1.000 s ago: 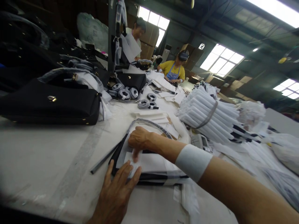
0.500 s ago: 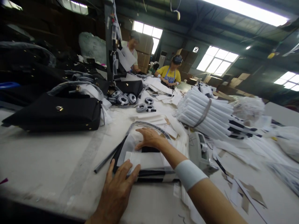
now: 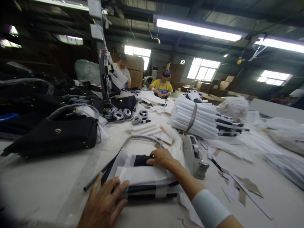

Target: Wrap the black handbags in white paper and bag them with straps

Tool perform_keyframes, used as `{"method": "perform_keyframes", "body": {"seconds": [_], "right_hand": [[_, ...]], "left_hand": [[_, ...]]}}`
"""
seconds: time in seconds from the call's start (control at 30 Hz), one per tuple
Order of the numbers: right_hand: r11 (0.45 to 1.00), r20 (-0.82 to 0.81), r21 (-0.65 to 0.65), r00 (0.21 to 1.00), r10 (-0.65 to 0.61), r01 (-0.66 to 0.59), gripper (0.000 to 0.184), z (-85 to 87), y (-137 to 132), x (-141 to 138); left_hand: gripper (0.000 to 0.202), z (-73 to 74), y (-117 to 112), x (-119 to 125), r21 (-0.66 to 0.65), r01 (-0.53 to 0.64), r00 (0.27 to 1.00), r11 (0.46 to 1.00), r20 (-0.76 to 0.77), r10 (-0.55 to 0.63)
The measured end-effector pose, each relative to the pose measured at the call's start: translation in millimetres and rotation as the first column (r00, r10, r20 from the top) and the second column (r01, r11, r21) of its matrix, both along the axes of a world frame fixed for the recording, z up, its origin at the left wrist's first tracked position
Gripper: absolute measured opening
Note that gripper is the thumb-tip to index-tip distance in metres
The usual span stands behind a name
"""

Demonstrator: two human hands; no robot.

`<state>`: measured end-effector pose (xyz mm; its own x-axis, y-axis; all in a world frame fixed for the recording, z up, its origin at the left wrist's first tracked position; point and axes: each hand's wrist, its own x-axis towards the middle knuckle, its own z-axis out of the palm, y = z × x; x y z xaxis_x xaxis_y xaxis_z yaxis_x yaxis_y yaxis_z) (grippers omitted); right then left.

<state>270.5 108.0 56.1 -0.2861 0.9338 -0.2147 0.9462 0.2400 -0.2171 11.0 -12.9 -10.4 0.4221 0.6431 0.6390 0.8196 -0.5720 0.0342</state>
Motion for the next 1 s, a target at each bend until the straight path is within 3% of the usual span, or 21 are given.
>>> {"method": "perform_keyframes", "body": {"seconds": [0.17, 0.23, 0.3, 0.4, 0.5, 0.57, 0.63, 0.8, 1.0], "right_hand": [[0.999, 0.005, 0.029, 1.0, 0.023, -0.023, 0.041, -6.5, -34.1, -18.2], [0.999, -0.021, 0.04, 1.0, 0.022, -0.021, 0.041, -10.3, -46.2, -22.0], [0.999, -0.057, 0.03, 0.998, 0.021, -0.019, 0.042, -13.0, -56.6, -24.9], [1.0, -0.116, -0.011, 0.993, 0.011, -0.012, 0.041, -15.3, -67.7, -26.8], [1.0, -0.215, -0.02, 0.977, 0.014, -0.019, 0.04, -16.2, -66.2, -21.1], [0.999, -0.33, -0.039, 0.944, 0.01, -0.025, 0.031, -14.6, -52.6, -9.9], [0.999, -0.366, -0.019, 0.93, -0.037, 0.032, 0.024, -11.0, -28.2, 7.8], [0.947, -0.09, 0.157, 0.959, -0.269, 0.28, 0.025, -11.0, 52.3, 63.4], [0.94, 0.025, 0.165, 0.952, -0.306, 0.298, 0.052, -41.6, 118.1, 86.8]], "left_hand": [[0.037, 8.4, -7.7, -36.8, 0.069, 0.057, 0.989, 0.996, -0.141, -0.047], [0.033, 14.6, 1.1, -46.5, -0.024, -0.004, 0.993, 1.0, -0.122, 0.001], [0.026, 24.5, 21.3, -52.7, -0.196, -0.143, 0.988, 0.97, -0.08, 0.13], [0.034, 41.7, 68.0, -55.0, -0.507, -0.279, 0.955, 0.816, -0.06, 0.29], [0.047, 47.9, 114.4, -50.1, -0.74, -0.162, 0.973, 0.653, -0.01, 0.23], [0.046, 42.4, 134.6, -45.2, -0.818, -0.083, 0.984, 0.57, 0.022, 0.175], [0.039, 32.3, 143.8, -41.2, -0.838, -0.057, 0.986, 0.542, 0.038, 0.162], [0.028, 12.8, 136.6, -43.4, -0.849, -0.099, 0.98, 0.519, 0.006, 0.197], [0.037, 7.5, 135.6, -53.0, -0.906, -0.013, 0.994, 0.423, 0.034, 0.102]]}}
